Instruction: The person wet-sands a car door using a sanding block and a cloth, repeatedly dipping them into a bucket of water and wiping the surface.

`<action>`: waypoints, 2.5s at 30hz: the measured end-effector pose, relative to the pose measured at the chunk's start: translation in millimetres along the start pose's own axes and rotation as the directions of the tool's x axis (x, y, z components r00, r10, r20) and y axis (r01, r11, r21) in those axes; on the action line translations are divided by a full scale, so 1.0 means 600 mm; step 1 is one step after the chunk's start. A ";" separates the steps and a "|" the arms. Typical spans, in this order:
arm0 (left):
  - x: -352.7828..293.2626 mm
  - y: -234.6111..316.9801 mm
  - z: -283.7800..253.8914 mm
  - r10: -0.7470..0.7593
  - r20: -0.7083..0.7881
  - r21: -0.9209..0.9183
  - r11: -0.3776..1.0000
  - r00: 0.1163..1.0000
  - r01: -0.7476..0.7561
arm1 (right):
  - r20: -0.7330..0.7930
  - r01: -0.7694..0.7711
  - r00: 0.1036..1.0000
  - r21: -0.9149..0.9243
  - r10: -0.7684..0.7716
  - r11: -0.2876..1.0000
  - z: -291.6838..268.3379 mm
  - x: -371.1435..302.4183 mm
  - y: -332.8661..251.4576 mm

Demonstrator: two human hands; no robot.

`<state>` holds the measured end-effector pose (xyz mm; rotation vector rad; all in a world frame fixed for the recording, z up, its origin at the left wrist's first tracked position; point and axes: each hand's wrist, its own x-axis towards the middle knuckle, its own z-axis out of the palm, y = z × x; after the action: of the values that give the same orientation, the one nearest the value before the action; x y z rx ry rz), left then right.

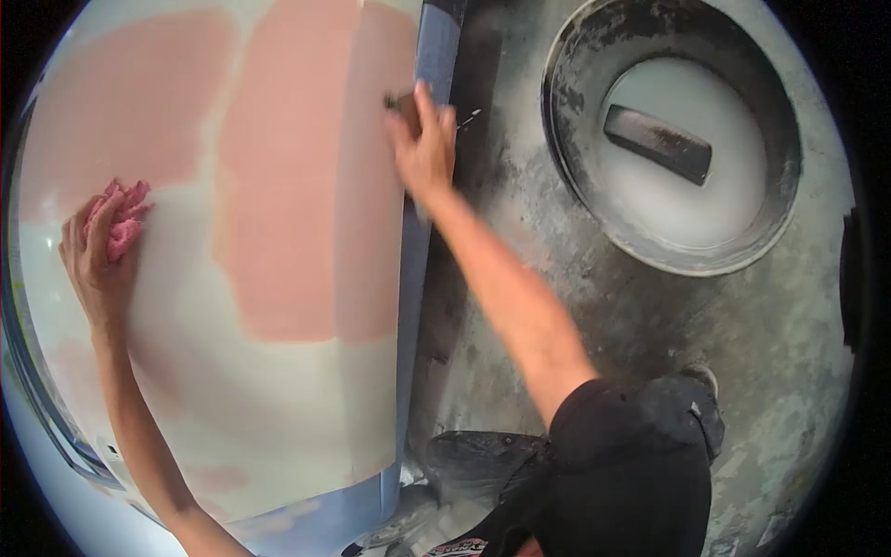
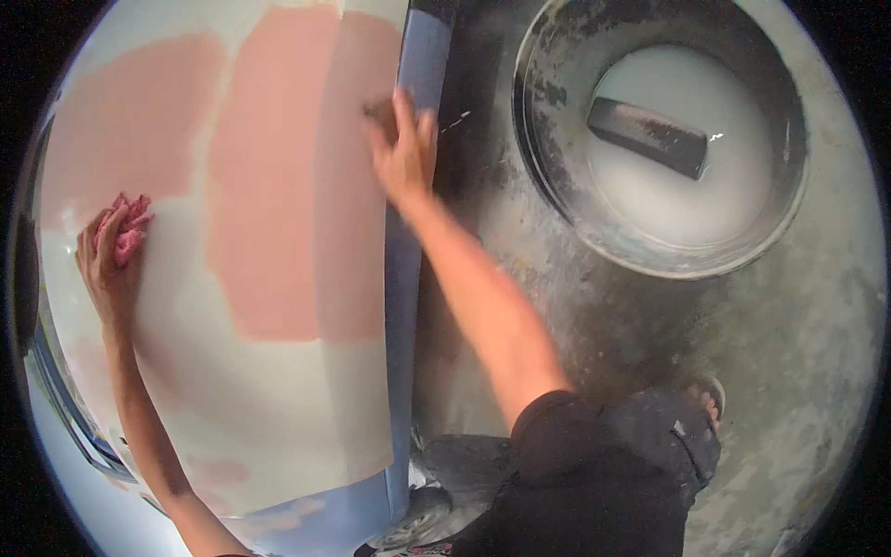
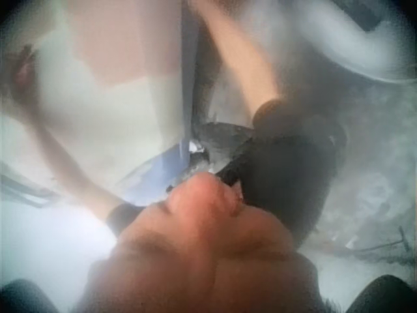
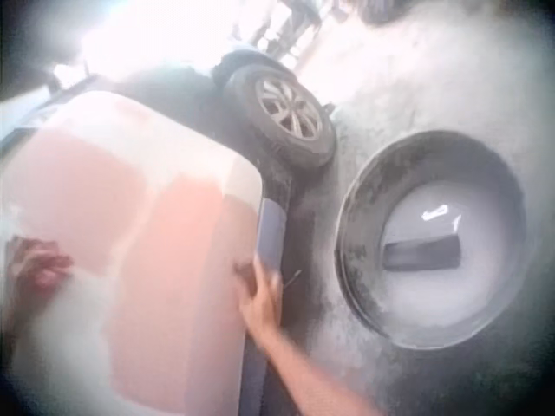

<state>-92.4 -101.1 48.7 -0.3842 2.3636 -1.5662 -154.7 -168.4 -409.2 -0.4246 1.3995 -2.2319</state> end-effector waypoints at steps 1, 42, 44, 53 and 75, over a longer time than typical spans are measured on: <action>-0.004 -0.007 -0.008 -0.011 -0.003 0.014 1.000 1.000 0.011 | 0.012 0.043 0.999 0.071 -0.043 0.997 -0.001 -0.064 -0.013; 0.403 0.927 0.133 0.277 0.283 -0.924 0.336 0.918 0.184 | 0.284 -0.302 0.858 -0.396 0.429 0.867 -0.287 -0.242 -0.041; 0.436 0.876 0.089 0.296 0.329 -0.921 0.313 0.897 0.234 | 0.212 -0.321 0.904 -0.239 0.371 0.917 -0.287 -0.239 0.024; 0.049 0.465 0.141 0.096 0.205 -0.345 0.938 0.974 -0.019 | 0.132 -0.455 0.850 -0.304 0.510 0.837 -0.242 -0.243 0.017; 0.070 0.572 0.233 0.129 0.544 0.169 0.951 0.829 -0.259 | -0.017 -0.390 0.905 -0.432 0.424 0.813 -0.347 -0.227 0.027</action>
<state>-101.9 -106.0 -323.8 -0.4358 1.7168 -1.4001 -138.4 56.6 -515.2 -0.3103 1.7495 -1.5447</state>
